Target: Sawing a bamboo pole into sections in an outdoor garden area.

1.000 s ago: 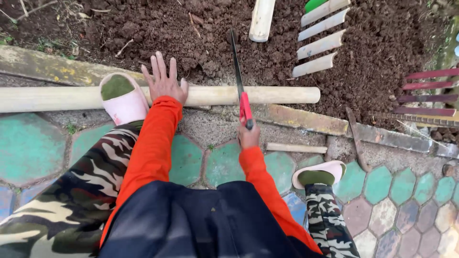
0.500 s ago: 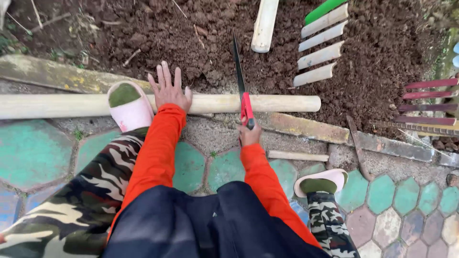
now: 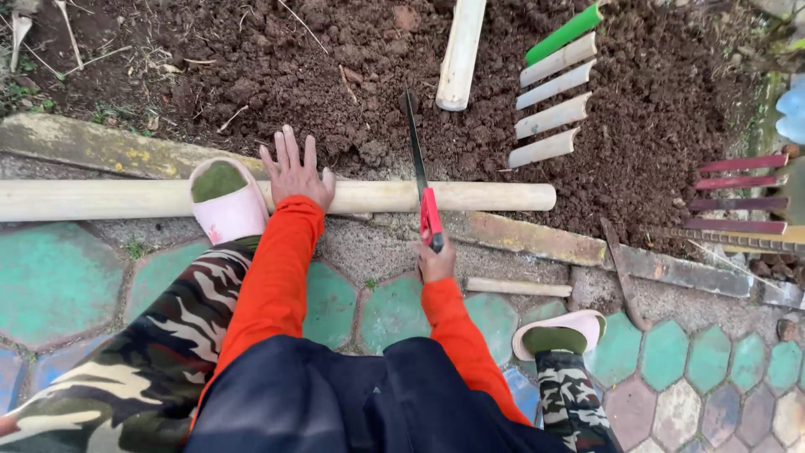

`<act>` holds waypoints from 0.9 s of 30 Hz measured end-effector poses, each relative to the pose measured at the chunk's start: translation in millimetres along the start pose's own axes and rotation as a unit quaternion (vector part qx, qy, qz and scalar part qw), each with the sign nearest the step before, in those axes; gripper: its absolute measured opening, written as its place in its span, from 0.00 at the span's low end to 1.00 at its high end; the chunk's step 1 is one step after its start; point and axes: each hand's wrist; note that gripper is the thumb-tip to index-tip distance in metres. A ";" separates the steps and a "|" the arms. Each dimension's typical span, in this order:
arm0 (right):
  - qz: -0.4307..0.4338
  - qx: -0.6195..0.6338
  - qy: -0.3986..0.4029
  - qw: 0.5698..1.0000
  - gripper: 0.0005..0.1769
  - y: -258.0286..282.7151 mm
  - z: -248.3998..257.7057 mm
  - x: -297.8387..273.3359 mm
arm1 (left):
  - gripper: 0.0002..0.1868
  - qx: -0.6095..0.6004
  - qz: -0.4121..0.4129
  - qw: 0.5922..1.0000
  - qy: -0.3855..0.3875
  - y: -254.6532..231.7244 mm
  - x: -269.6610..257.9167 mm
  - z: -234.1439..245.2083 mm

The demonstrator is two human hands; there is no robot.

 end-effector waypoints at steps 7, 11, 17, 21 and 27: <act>0.010 -0.016 -0.042 0.999 0.17 -32.5 59.0 -97.3 | 0.42 0.018 -0.010 1.000 -0.010 1.9 -10.1 -3.3; -0.011 0.011 -0.018 1.000 0.12 5.3 -2.6 -21.2 | 0.41 -0.005 -0.008 1.000 -0.002 -0.3 -14.2 0.7; 0.011 -0.021 -0.029 0.999 0.16 -49.4 72.3 -97.2 | 0.42 -0.001 -0.003 1.000 0.023 -1.2 -11.5 0.7; 0.024 -0.050 -0.053 0.997 0.15 -31.0 39.7 -70.1 | 0.40 -0.013 -0.012 1.000 0.010 -0.6 -11.0 6.4; 0.000 -0.001 -0.006 1.000 0.16 0.7 4.0 -20.3 | 0.42 -0.012 -0.005 1.000 -0.005 0.3 -8.1 -4.6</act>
Point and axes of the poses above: each hand's wrist, its own x-axis towards the middle knuckle, its own z-axis out of the back of the hand, y = z × x, and after that the axes turned 11 degrees about x, right-handed
